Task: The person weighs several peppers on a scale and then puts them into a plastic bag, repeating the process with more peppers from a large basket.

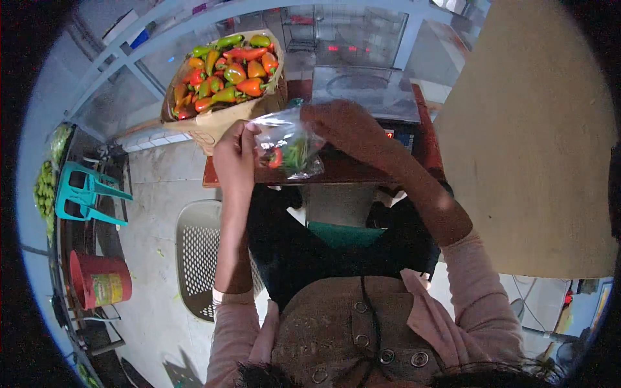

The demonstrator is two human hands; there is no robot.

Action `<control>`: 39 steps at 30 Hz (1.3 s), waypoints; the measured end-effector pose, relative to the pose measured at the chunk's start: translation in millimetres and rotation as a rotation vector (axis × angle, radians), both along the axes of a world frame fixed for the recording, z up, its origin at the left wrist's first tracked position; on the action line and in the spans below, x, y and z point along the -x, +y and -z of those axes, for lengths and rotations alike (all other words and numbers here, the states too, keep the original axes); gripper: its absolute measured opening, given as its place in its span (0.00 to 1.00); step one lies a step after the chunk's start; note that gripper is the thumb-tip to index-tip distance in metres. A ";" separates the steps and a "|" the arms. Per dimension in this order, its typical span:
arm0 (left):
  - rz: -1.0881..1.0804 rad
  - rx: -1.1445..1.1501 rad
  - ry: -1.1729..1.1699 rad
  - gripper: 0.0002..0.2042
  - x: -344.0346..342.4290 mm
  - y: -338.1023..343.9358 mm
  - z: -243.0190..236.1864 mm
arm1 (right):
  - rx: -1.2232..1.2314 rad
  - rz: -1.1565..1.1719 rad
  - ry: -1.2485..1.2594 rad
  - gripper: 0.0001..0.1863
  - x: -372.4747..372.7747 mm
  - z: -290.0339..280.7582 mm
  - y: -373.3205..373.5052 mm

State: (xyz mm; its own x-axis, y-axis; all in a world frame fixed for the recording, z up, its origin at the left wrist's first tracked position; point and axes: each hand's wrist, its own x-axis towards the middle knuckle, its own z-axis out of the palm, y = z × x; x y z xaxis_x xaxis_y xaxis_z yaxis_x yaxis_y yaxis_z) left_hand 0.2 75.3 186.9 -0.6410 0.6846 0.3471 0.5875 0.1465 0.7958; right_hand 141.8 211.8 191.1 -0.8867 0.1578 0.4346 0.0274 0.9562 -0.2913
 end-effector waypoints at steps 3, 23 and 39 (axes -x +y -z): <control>-0.019 -0.075 0.268 0.10 11.4 4.4 -9.5 | 0.008 0.076 0.183 0.08 7.4 -18.4 6.9; 0.601 -0.348 -0.336 0.14 -20.0 25.9 -23.9 | 0.409 -0.254 0.383 0.16 24.4 -7.9 36.1; 0.754 -0.009 -0.662 0.11 -72.5 62.2 37.2 | 0.027 -0.202 0.332 0.14 33.4 -31.2 34.9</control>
State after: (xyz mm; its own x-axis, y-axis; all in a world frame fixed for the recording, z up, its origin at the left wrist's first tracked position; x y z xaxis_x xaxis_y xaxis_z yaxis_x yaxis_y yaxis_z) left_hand 72.7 137.6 149.7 -0.1067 0.9906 0.0850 -0.0368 -0.0894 0.9953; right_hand 108.4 246.7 222.3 -0.7125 0.0096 0.7016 -0.2613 0.9244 -0.2780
